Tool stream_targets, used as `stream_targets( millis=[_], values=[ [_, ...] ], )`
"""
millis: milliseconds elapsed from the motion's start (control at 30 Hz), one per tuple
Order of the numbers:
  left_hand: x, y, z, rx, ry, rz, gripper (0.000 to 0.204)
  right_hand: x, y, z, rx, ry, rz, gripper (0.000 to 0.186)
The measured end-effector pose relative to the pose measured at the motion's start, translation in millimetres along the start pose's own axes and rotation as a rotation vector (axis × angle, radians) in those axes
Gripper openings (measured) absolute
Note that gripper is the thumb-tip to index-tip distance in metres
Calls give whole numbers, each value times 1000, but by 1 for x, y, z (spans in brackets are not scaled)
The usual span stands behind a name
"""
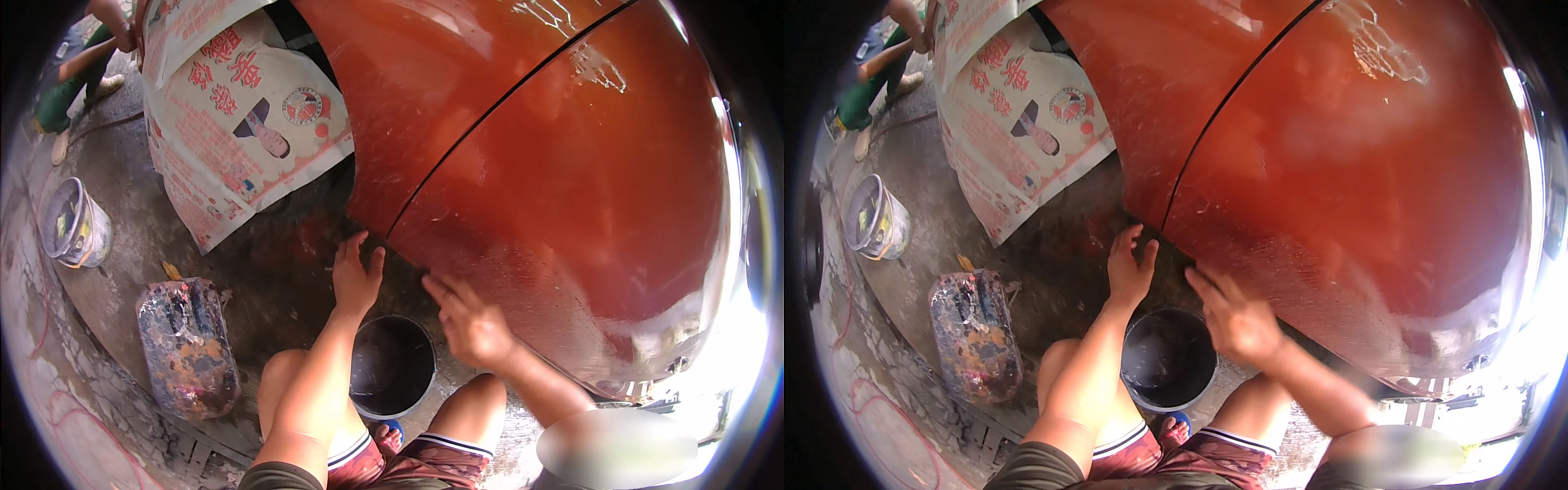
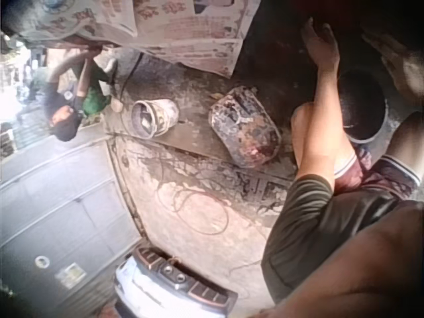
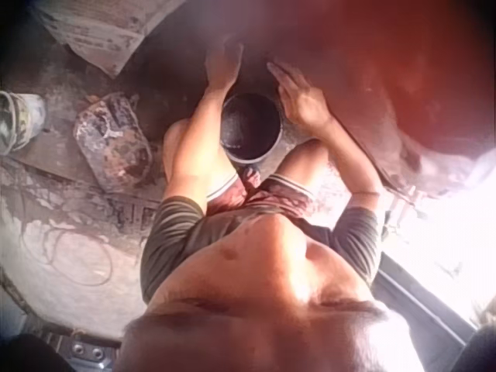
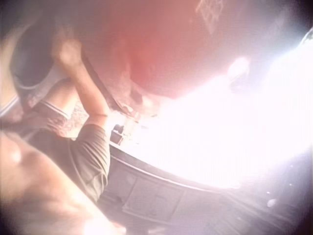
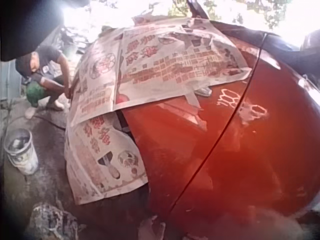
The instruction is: The person sits on the ground and uses a sanding block to sand the side panel of a red car. They repeatedly dip the sanding block into a bucket of water and continue sanding the car's surface.
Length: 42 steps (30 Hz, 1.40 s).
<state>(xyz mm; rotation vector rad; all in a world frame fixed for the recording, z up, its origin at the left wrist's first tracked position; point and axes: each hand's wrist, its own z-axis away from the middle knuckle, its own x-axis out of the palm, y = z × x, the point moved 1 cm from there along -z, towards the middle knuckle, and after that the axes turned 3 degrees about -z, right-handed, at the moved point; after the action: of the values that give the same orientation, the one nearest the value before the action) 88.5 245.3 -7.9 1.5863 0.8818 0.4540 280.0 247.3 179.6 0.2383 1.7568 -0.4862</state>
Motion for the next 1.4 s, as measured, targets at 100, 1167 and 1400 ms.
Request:
stream_targets(
  millis=[100,1167,1400],
  values=[
    [-20,38,-2,297,122,-132,56,76,-5,58,354,-63,-325,49],
    [73,-228,212,-902,-418,-653,68,378,43,181,1091,-175,-513,41],
    [93,-222,224,-1256,-436,-446,102,341,46,177,1135,80,-578,42]
  ],
)
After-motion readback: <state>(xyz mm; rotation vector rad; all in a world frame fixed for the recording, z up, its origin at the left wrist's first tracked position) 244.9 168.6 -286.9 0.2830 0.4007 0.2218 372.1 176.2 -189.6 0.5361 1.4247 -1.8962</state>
